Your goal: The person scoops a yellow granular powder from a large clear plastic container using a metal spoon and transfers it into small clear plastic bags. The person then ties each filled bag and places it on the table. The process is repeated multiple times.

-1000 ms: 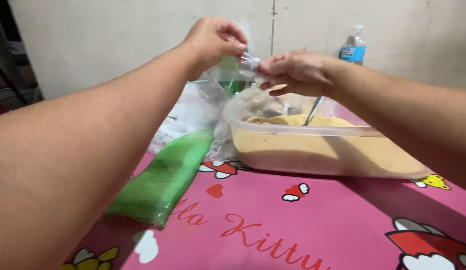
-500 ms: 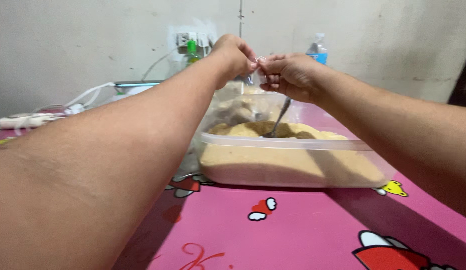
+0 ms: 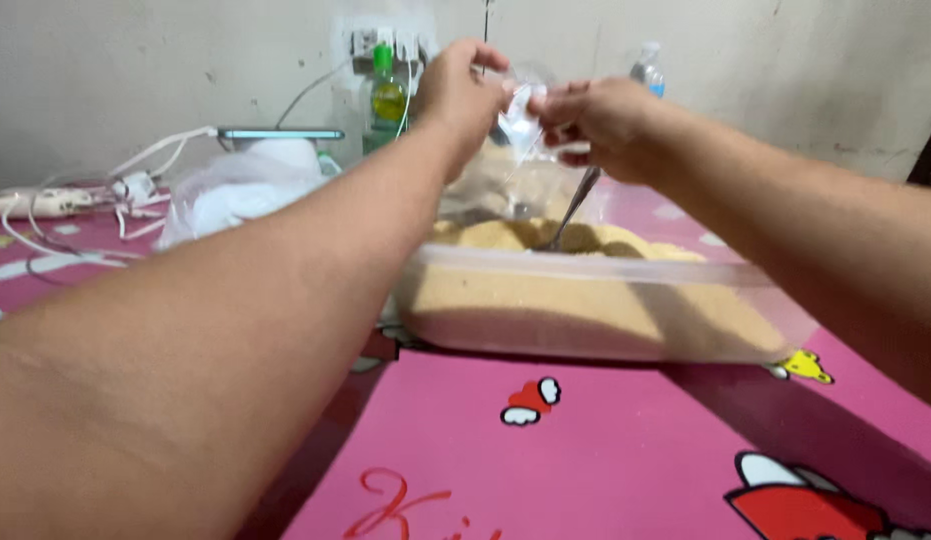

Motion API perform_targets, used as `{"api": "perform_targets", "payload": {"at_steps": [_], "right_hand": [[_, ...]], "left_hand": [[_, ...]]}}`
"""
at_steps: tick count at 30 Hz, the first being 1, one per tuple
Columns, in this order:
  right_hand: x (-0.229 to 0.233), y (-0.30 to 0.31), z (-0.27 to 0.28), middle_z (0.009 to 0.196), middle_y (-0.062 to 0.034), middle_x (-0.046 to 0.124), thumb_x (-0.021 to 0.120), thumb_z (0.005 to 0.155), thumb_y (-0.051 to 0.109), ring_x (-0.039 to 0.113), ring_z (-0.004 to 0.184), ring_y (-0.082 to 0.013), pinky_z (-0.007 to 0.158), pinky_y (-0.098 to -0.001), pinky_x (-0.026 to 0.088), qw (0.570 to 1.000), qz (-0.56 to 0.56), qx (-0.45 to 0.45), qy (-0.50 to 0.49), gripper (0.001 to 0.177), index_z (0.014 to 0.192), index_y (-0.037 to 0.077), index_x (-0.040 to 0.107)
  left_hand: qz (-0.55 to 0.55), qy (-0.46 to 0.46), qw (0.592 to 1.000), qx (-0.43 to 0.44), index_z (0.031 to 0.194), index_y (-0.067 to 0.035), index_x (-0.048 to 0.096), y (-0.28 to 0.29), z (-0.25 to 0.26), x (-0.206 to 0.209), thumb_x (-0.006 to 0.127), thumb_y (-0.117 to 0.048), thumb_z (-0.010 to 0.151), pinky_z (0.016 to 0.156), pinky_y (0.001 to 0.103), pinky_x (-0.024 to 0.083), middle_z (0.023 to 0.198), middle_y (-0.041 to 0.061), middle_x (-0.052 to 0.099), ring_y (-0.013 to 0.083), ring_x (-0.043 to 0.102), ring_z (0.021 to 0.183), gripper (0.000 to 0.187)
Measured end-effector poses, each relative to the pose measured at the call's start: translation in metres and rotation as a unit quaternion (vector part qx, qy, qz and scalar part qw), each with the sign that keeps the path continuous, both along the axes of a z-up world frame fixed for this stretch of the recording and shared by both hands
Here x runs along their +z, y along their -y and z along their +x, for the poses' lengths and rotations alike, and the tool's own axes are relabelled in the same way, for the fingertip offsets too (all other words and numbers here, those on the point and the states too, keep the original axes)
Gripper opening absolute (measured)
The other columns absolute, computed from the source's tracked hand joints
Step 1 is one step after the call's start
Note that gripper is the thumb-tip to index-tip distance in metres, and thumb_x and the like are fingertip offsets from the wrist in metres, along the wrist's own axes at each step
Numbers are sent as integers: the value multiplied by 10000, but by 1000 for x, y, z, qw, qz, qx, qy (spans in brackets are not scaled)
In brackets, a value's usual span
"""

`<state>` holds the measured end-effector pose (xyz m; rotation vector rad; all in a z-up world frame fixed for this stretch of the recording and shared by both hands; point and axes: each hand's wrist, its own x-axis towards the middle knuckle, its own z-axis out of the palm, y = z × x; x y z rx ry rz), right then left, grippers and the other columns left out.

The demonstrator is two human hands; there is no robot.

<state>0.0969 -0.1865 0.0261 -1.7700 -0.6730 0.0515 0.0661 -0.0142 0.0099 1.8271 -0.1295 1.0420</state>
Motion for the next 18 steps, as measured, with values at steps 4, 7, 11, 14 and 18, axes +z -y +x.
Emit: {"api": "perform_targets", "payload": {"at_steps": [4,7,11,14,18], "right_hand": [[1,3,6,828,32,609,646,996,291,554,823,-138,837,-353,450,1000,17,6,17,184,868,165,609],[1,5,7,823,33,587,613,1028,333,535,813,-142,832,-350,455,999,22,11,24,251,844,165,582],[-1,3,0,834,25,609,635,1011,296,540,806,-149,808,-357,453,999,39,10,1,193,894,146,607],[1,3,-7,891,38,661,658,924,181,546,818,-134,802,-345,437,999,26,0,20,101,1021,196,685],[4,1,-9,909,21,701,682,915,182,613,846,-130,816,-349,463,999,8,7,47,128,1041,168,706]], "left_hand": [[-21,-20,999,-25,971,-87,704,-3,1,1,647,-202,968,606,317,518,740,38,710,149,686,673,129],[-24,-64,998,0,973,-90,690,-4,-1,2,598,-325,1046,631,317,504,706,38,672,151,673,660,263],[45,-33,998,1,913,-104,690,0,0,-1,772,-268,874,620,277,543,744,-18,683,81,670,677,187],[62,-59,996,-7,898,-107,720,-1,3,-4,780,-197,847,621,285,542,773,11,730,103,691,699,119],[50,-117,991,-34,882,-127,739,-4,11,-3,726,-274,908,657,313,556,815,0,755,118,679,733,150]]}}
